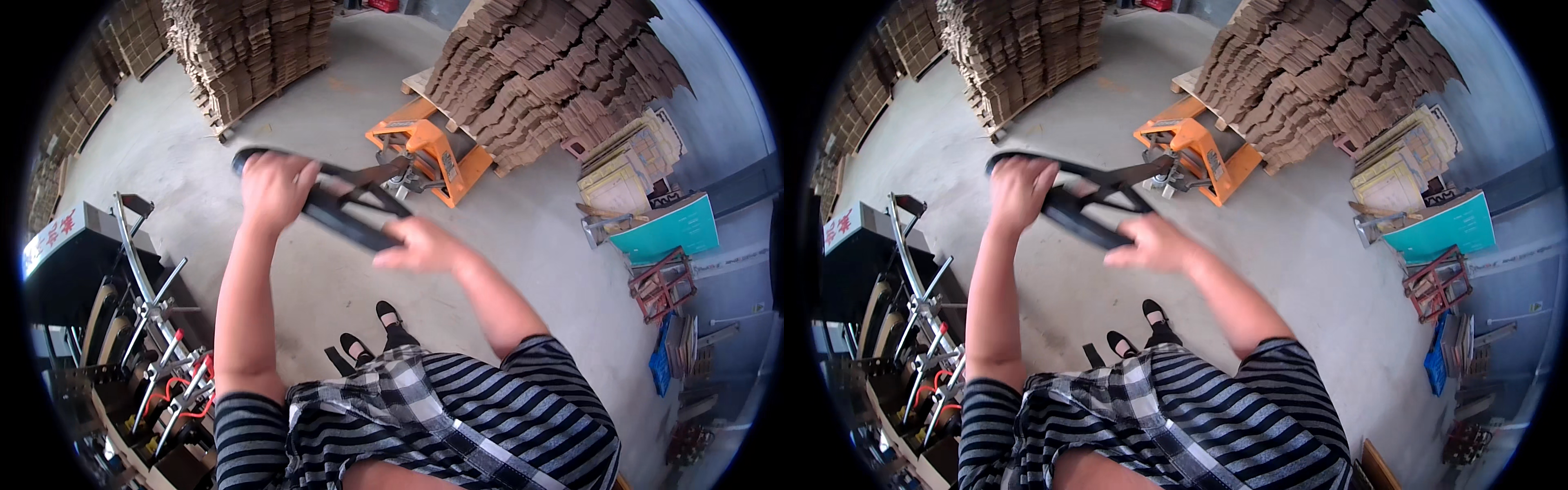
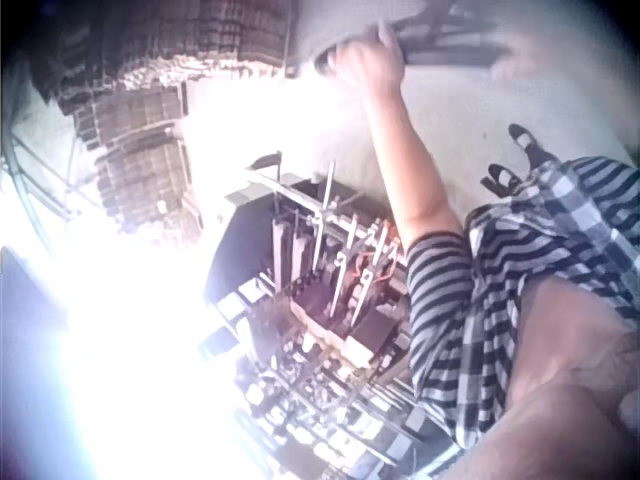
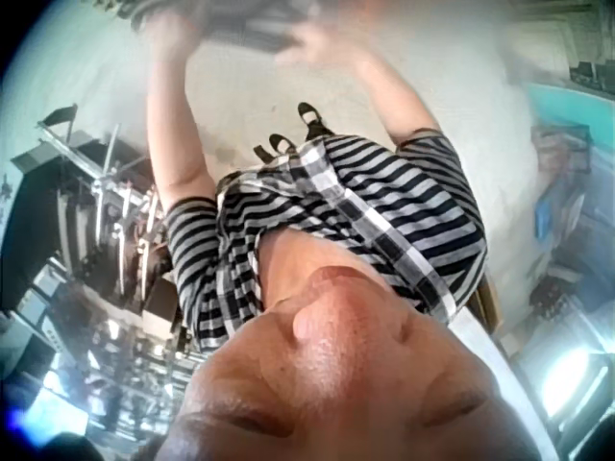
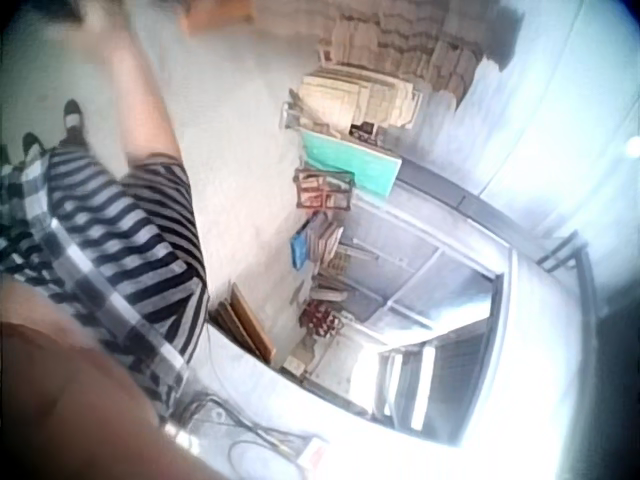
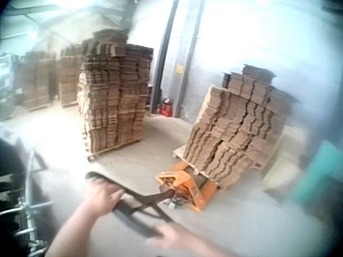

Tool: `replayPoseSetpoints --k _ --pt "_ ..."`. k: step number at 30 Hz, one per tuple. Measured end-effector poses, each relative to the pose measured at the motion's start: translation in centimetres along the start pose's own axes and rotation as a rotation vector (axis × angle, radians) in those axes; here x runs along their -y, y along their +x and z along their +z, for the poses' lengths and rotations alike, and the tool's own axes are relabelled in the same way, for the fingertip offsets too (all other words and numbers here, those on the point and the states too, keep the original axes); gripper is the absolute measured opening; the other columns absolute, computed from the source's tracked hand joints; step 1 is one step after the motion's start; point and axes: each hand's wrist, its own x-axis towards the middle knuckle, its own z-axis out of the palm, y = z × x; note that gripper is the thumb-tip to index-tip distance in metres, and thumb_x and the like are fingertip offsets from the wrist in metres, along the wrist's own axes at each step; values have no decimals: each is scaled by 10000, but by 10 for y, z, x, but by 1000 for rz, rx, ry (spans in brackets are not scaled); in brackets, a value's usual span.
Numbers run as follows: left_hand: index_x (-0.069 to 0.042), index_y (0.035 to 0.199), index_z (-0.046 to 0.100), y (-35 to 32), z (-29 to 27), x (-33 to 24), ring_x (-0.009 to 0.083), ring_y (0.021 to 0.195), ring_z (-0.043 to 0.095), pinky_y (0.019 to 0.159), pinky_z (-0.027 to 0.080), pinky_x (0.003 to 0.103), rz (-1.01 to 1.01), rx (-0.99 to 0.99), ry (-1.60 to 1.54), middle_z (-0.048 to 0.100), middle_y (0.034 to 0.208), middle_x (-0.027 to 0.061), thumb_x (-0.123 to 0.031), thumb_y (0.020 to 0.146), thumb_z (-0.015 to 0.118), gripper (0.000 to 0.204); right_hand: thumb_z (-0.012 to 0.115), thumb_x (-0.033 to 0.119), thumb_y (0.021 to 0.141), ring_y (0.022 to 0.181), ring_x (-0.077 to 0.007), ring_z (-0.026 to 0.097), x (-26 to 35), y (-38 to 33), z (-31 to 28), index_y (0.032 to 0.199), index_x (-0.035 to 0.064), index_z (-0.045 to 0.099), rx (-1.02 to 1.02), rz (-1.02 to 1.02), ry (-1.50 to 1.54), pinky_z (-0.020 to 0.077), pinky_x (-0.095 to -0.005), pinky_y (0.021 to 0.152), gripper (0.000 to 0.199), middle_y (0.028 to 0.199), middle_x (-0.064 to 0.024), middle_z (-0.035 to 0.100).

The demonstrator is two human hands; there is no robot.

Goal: The person operates a manual pallet jack to transport a large stack of cardboard sheets within a warehouse. They maneuver the jack through aisles, lift the load, and position it near a machine. The person then manually picks up individual cardboard sheets and feeds them into the machine's conveyor system.

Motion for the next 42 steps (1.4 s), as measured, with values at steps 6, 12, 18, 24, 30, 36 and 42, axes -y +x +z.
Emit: replayPoseSetpoints --k 6,12,18,24,30,36,42 --pt "-84 840 709 -215 51 69 313 1161 461 1010 304 491 -212 460 252 660 917 76 -252 778 608 206 648 460 721 655 -401 608 -50 -28 228 886 36 539 267 -13 -179 475 -497 594 468 662 -203 606" --pt "-76 781 721 -332 104 82 297 1130 478 1053 244 480 -267 660 263 668 926 90 -399 830 567 361 618 466 777 815 -377 633 -124 -43 327 972 -26 546 625 -43 -184 484 -470 708 534 839 -203 648" --pt "-100 796 723 -167 45 53 269 879 567 973 324 464 -128 396 193 657 785 92 -385 814 602 309 685 408 737 688 -331 636 -45 1 166 827 -22 609 766 198 -103 490 -433 623 446 750 -190 652" --pt "-77 782 684 -56 -1 10 287 774 560 813 384 408 -31 38 -16 626 735 87 -244 804 606 186 693 422 699 619 -311 623 -1 -3 63 812 38 601 233 100 -147 471 -409 567 412 659 -149 628" --pt "-97 865 702 -275 78 72 329 1077 501 1036 283 508 -157 467 314 647 933 100 -310 816 554 264 665 390 682 754 -399 628 -78 -35 260 927 45 579 426 44 -246 497 -500 657 431 772 -189 643" --pt "-109 844 714 -308 88 49 303 1063 519 995 278 489 -126 727 176 662 898 96 -487 859 485 441 473 324 854 996 -342 614 -112 -52 275 1067 96 597 671 250 -172 491 -472 798 336 1004 -200 642" --pt "-99 673 647 -116 14 6 307 791 561 761 383 411 112 487 -38 604 702 125 -433 821 578 373 702 425 640 764 -367 620 -55 -65 106 915 100 613 124 91 -290 489 -446 655 435 777 -134 644"
